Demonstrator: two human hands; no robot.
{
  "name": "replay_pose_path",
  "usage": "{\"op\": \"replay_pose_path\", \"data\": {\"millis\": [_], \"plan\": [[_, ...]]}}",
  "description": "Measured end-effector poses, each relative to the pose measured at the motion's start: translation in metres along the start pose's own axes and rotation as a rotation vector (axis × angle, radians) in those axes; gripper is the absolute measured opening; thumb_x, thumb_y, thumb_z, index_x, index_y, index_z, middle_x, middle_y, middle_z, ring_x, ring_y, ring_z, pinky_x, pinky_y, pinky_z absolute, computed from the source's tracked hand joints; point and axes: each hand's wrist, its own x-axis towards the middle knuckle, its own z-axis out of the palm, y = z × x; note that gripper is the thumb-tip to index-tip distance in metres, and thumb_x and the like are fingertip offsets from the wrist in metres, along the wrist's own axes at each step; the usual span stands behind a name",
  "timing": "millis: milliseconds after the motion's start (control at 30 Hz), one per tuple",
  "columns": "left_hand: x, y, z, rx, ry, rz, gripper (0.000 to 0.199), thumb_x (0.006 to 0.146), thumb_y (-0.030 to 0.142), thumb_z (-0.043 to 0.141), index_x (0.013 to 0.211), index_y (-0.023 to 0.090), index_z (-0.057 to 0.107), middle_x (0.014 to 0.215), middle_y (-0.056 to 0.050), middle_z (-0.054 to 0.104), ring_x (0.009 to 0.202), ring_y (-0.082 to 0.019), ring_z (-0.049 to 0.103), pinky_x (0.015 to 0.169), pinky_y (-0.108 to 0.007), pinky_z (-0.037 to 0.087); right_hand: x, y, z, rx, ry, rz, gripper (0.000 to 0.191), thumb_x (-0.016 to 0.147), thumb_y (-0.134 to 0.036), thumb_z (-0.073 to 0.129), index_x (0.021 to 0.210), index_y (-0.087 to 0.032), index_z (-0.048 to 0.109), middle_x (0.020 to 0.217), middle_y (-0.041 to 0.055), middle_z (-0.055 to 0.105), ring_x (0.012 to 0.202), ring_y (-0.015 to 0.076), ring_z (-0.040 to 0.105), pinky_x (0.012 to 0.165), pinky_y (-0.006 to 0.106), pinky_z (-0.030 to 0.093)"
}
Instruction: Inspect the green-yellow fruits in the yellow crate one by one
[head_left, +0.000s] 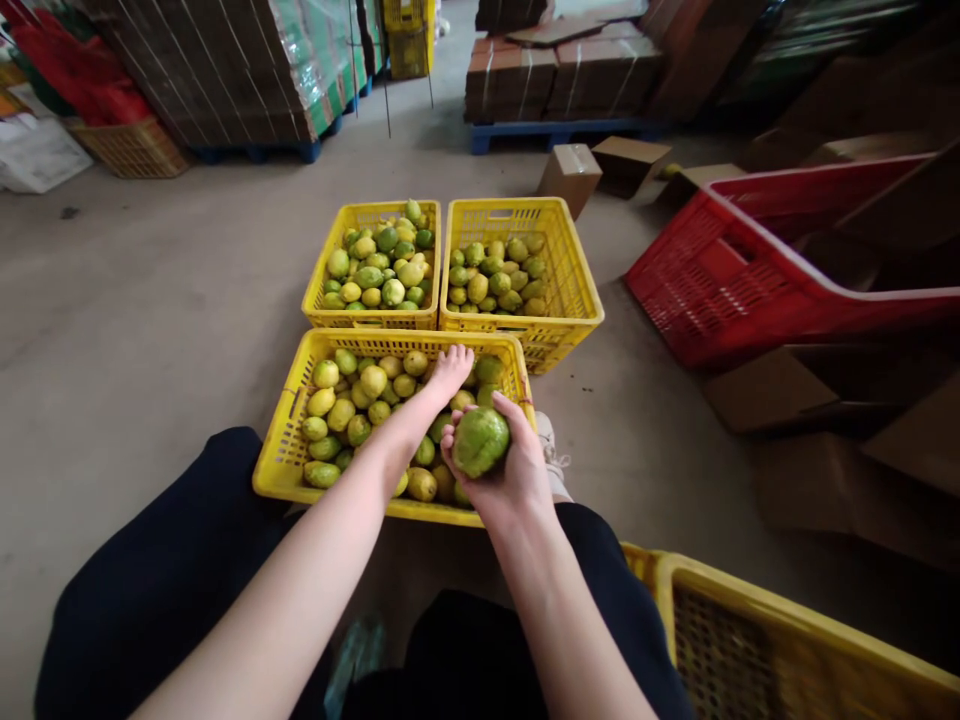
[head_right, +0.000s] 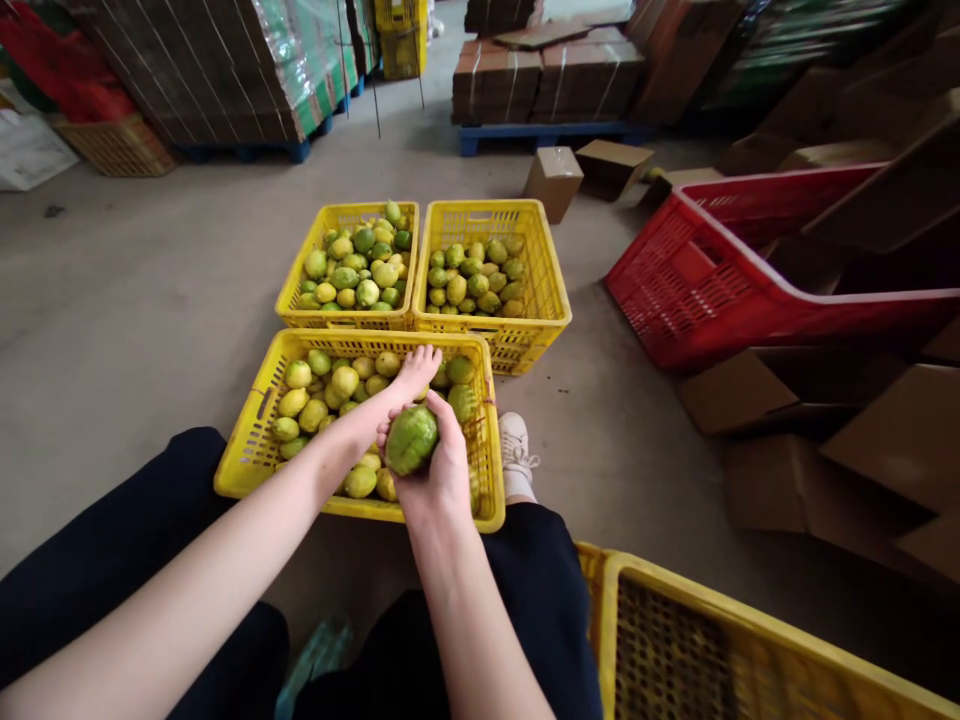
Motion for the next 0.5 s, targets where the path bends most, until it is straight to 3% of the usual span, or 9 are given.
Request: {"op": "replay_pose_path", "data": {"millis": [100,233,367,500], "plan": [[-0.015,-0.011,-0.016,-0.030,0.021,0.023,0.037,0.087,0.003,0.051,0.122,0.010,0.058,0.119,-0.022,0.063,0.115,-0.033,0.060,0.099,-0.048,0.047,-0.002,-0.004,0.002,-0.024,0.014,-0.004,0.019,0.085,-0.031,0.060,0.073,-0.016,0.062,0.059,0.0039,0.065,0.050,0.0156,0.061,0.049,0.027,0.056],[-0.046,-0.013,-0.051,-0.120,0.114,0.074,0.050,0.080,0.015,0.072,0.127,0.016,0.054,0.131,-0.018,0.059,0.125,-0.031,0.057,0.107,-0.046,0.044,-0.004,-0.015,0.005,-0.033,0.035,-0.064,0.017,0.086,-0.030,0.058,0.075,-0.017,0.061,0.060,0.0038,0.066,0.051,0.0147,0.061,0.047,0.024,0.056],[-0.085,0.002,-0.107,-0.537,0.291,0.074,0.052,0.074,0.033,0.082,0.118,0.020,0.058,0.121,-0.014,0.066,0.109,-0.028,0.065,0.098,-0.045,0.051,0.000,-0.017,0.004,-0.081,0.085,-0.150,0.020,0.089,-0.029,0.054,0.072,-0.019,0.059,0.057,0.0021,0.064,0.051,0.0145,0.061,0.046,0.024,0.056],[-0.131,0.016,-0.171,-1.037,0.318,-0.043,0.056,0.064,0.038,0.087,0.109,0.020,0.059,0.112,-0.010,0.070,0.099,-0.024,0.068,0.088,-0.038,0.056,0.010,-0.004,0.004,-0.178,0.031,-0.137,0.018,0.088,-0.029,0.056,0.074,-0.020,0.059,0.056,0.0011,0.065,0.049,0.0155,0.060,0.046,0.027,0.056]]}}
